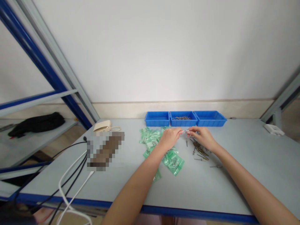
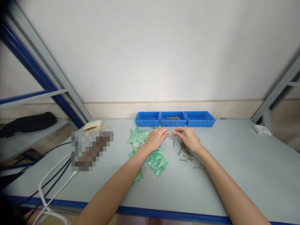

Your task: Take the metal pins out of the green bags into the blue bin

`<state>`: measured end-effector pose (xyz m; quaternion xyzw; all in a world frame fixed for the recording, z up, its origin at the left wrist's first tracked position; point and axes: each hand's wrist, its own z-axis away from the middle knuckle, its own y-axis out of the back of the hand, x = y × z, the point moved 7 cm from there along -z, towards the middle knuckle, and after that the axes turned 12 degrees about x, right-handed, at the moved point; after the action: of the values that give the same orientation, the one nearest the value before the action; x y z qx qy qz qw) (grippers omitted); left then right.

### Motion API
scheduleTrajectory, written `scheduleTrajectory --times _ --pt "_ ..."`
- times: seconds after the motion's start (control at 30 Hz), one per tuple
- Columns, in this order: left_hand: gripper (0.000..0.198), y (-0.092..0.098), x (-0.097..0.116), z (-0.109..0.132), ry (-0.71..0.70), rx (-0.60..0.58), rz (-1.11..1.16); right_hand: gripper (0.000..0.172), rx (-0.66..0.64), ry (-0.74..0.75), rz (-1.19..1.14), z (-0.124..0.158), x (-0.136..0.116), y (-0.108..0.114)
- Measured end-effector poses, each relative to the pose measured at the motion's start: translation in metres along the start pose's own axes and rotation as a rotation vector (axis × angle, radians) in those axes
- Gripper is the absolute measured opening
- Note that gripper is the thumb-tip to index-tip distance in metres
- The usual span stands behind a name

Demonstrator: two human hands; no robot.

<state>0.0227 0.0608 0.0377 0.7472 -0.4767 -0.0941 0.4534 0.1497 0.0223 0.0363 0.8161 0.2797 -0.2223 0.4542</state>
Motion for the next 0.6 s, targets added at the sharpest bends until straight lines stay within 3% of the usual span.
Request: scheduleTrajectory --times 0.27,0.47,0.6 --pt "0.027 -0.0035 0.0017 0.0018 0.004 -0.077 -0.042 0.026 -0.028 0.044 0.005 0.0007 -0.0025 -0.0012" --pt "0.027 -0.0017 0.003 0.0019 0.001 -0.044 -0.038 0.046 -0.048 0.034 0.104 0.0006 0.0026 -0.0024" --pt "0.027 -0.0004 0.0037 0.0021 0.01 -0.057 -0.018 0.047 -0.026 -0.01 0.067 0.0009 0.0033 -0.0004"
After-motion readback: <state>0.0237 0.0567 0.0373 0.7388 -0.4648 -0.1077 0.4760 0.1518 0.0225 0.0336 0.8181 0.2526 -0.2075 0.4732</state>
